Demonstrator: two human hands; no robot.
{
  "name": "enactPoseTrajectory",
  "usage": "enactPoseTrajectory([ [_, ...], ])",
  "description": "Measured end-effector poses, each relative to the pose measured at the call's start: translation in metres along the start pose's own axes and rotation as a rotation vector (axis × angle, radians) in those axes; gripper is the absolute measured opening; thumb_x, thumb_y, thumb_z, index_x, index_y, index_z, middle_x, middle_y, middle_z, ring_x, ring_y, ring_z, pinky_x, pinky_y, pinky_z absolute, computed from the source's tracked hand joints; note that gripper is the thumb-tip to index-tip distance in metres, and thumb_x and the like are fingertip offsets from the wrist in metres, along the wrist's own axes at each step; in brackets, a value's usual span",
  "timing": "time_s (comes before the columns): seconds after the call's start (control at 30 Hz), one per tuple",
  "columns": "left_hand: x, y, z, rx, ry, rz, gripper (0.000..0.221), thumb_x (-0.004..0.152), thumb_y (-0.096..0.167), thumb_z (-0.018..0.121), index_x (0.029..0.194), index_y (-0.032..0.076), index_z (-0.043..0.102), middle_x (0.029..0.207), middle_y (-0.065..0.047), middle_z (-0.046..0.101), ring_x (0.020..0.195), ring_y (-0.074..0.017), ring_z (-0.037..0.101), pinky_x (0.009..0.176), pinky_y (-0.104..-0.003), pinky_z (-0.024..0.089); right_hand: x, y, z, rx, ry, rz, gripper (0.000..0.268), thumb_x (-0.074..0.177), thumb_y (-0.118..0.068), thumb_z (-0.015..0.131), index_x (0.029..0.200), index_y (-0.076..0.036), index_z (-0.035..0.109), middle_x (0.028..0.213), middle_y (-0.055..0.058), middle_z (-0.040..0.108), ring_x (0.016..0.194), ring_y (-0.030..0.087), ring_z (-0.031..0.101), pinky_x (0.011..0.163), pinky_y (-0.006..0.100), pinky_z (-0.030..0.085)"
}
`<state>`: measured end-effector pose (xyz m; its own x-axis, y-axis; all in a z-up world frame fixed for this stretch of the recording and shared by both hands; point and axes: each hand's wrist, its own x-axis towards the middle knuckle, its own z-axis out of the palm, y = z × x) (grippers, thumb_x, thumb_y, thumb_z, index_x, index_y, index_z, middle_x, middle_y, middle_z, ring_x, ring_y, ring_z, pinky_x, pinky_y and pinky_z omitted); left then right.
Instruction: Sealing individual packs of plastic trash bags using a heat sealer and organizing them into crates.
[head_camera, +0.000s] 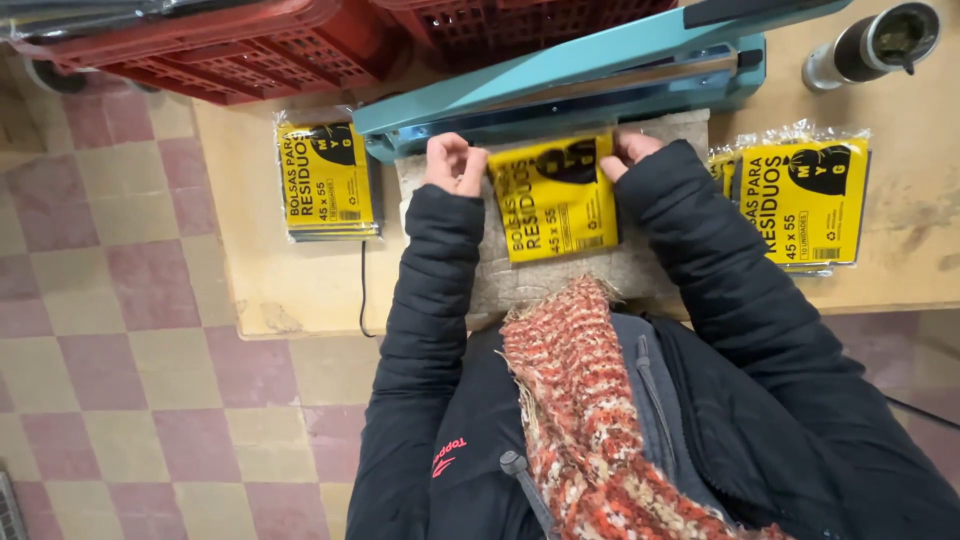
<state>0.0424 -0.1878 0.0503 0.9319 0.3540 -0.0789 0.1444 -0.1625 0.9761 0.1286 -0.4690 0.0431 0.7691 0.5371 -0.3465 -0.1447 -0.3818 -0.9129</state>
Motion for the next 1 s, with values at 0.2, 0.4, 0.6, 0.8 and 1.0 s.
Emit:
enactPoseTrajectory([
  [0.2, 0.009, 0.001, 0.009, 0.364, -0.014, -0.097, 0.024, 0.093, 0.023, 0.071, 0.101, 0.009, 0.053, 0.079, -0.010, 0.066, 0.070, -0.0268, 0.065, 0.064, -0.038, 0.052, 0.019, 0.017, 0.012, -0.031, 0.177, -0.079, 0.035, 0.100, -0.010, 0.058, 0.133, 0.000, 0.059, 0.119, 0.013, 0.072, 0.107, 0.022, 0.070, 0.092, 0.033, 0.053],
  [0.4, 0.026, -0.023, 0.016, 0.539, 0.132, 0.056, 0.020, 0.094, 0.023, 0.069, 0.093, 0.010, 0.054, 0.080, -0.018, 0.063, 0.076, -0.0416, 0.062, 0.068, -0.050, 0.049, 0.022, -0.007, 0.022, -0.210, 0.417, 0.035, 0.037, 0.094, -0.017, 0.070, 0.122, -0.001, 0.052, 0.099, 0.017, 0.071, 0.089, 0.029, 0.072, 0.081, 0.040, 0.056],
  [0.6, 0.028, -0.022, 0.016, 0.567, 0.139, 0.103, 0.019, 0.092, 0.023, 0.070, 0.095, 0.009, 0.058, 0.082, -0.018, 0.065, 0.080, -0.0409, 0.062, 0.072, -0.050, 0.051, 0.027, -0.033, 0.013, -0.835, 0.286, -0.109, 0.059, 0.095, -0.012, 0.064, 0.152, -0.020, 0.051, 0.119, 0.021, 0.061, 0.086, 0.045, 0.064, 0.073, 0.054, 0.053],
  [0.8, 0.025, -0.019, 0.015, 0.547, 0.144, 0.068, 0.017, 0.092, 0.021, 0.067, 0.099, 0.008, 0.059, 0.086, -0.019, 0.068, 0.083, -0.0413, 0.063, 0.075, -0.051, 0.052, 0.022, -0.051, 0.003, -0.943, 0.420, -0.296, 0.059, 0.087, -0.019, 0.071, 0.142, -0.002, 0.057, 0.111, 0.025, 0.060, 0.082, 0.047, 0.063, 0.064, 0.054, 0.052],
  [1.0, 0.021, -0.030, 0.015, 0.545, 0.156, 0.114, 0.014, 0.091, 0.017, 0.064, 0.099, 0.007, 0.059, 0.088, -0.019, 0.069, 0.085, -0.0423, 0.064, 0.076, -0.053, 0.051, 0.025, -0.181, -0.009, -1.104, 0.303, -0.798, 0.002, 0.093, -0.010, 0.074, 0.095, -0.010, 0.075, 0.076, 0.011, 0.064, 0.076, 0.034, 0.064, 0.069, 0.043, 0.055],
])
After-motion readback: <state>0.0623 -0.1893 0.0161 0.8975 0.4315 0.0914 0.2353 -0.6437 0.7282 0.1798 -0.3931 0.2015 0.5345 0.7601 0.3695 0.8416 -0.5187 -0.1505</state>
